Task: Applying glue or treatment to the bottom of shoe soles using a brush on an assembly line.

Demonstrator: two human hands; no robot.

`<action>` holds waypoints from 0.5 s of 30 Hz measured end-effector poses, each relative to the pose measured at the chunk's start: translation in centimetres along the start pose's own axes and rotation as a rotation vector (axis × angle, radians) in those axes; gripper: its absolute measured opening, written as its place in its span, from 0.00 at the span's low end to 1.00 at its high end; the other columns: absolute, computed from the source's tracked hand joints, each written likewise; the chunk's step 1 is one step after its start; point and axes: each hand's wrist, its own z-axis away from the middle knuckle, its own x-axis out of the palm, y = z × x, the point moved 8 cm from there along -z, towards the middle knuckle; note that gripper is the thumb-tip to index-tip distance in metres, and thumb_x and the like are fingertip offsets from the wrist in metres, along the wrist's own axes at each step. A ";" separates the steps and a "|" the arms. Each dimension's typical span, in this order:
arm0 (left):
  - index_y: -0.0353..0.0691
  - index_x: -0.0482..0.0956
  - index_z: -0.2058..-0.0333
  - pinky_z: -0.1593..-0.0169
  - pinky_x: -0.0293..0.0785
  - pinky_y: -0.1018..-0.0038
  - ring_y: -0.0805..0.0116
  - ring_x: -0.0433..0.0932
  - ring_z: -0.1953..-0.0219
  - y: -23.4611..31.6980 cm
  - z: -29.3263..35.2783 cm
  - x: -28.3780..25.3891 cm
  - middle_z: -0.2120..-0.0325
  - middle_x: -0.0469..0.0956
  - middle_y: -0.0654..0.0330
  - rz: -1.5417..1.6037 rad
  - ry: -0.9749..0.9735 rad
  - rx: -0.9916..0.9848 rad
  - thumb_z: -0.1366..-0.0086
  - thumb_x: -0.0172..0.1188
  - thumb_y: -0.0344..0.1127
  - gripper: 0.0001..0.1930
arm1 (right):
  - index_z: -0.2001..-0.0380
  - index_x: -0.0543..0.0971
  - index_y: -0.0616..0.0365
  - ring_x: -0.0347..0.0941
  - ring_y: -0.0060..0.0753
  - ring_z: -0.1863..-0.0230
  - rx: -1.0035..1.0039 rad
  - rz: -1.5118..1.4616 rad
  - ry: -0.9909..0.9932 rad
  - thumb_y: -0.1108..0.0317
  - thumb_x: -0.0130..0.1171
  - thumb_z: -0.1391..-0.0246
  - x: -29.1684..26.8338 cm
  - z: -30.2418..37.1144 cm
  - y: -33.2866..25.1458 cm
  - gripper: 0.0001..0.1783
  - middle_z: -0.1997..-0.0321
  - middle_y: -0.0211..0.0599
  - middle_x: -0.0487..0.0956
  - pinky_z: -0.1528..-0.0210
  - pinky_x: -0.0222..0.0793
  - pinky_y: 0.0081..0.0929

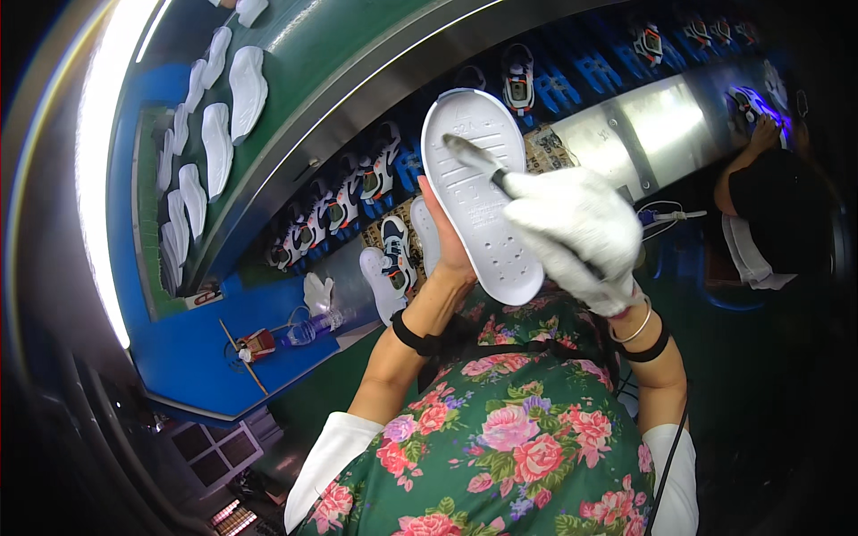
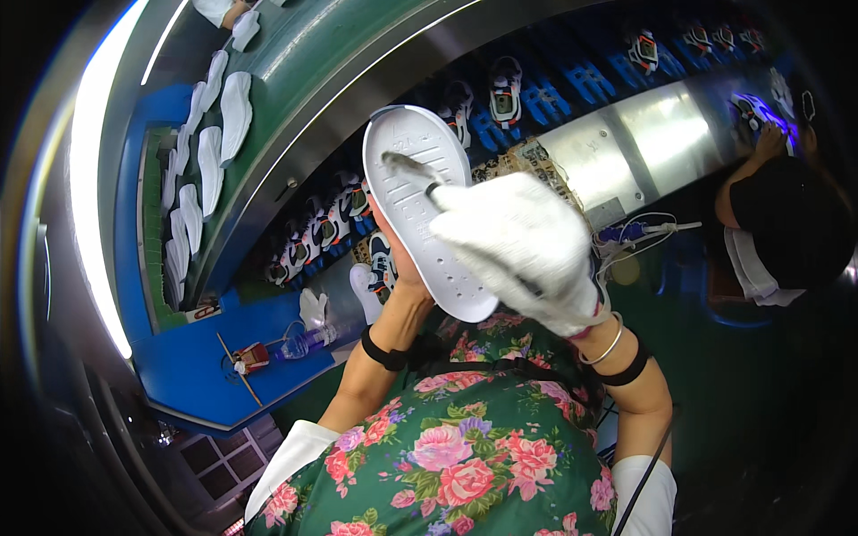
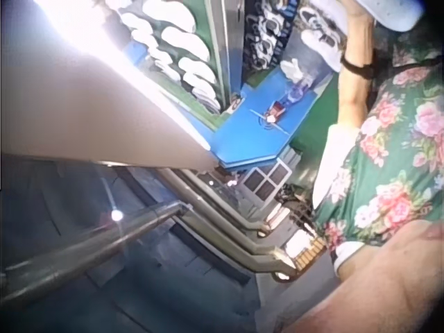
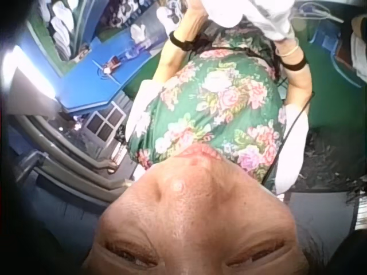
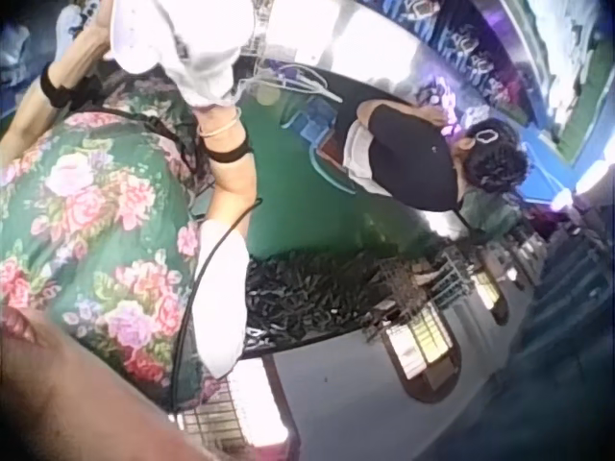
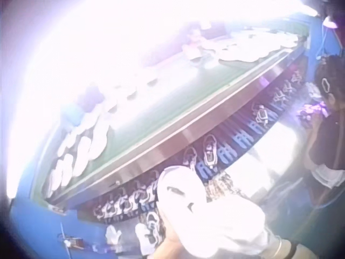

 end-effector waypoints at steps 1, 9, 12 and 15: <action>0.41 0.59 0.34 0.45 0.78 0.57 0.51 0.80 0.51 0.3 0.2 -2.3 0.46 0.74 0.48 -0.106 0.286 0.039 0.41 0.30 0.84 0.54 | 0.61 0.85 0.59 0.82 0.43 0.59 -0.016 0.042 -0.048 0.77 0.67 0.57 0.7 0.4 -0.6 0.15 0.57 0.43 0.85 0.58 0.78 0.33; 0.38 0.64 0.38 0.54 0.79 0.59 0.55 0.80 0.59 1.2 0.7 -3.8 0.55 0.78 0.47 -0.305 0.572 0.118 0.40 0.32 0.84 0.53 | 0.65 0.85 0.58 0.83 0.42 0.60 0.062 -0.019 -0.032 0.77 0.70 0.59 0.1 1.6 0.4 0.14 0.59 0.44 0.86 0.57 0.77 0.33; 0.37 0.67 0.42 0.60 0.80 0.61 0.57 0.80 0.62 0.6 -0.7 -2.2 0.60 0.78 0.44 -0.318 0.118 -0.106 0.42 0.31 0.86 0.54 | 0.63 0.85 0.57 0.81 0.44 0.60 -0.015 0.014 -0.174 0.76 0.69 0.58 2.2 2.8 -0.8 0.14 0.57 0.43 0.85 0.57 0.77 0.34; 0.35 0.69 0.46 0.64 0.77 0.58 0.51 0.77 0.66 0.2 -0.3 -1.9 0.66 0.76 0.45 -0.177 0.088 -0.126 0.48 0.32 0.90 0.58 | 0.64 0.85 0.57 0.82 0.41 0.61 0.106 -0.265 -0.203 0.74 0.70 0.58 2.1 2.9 -0.2 0.13 0.58 0.41 0.86 0.58 0.77 0.33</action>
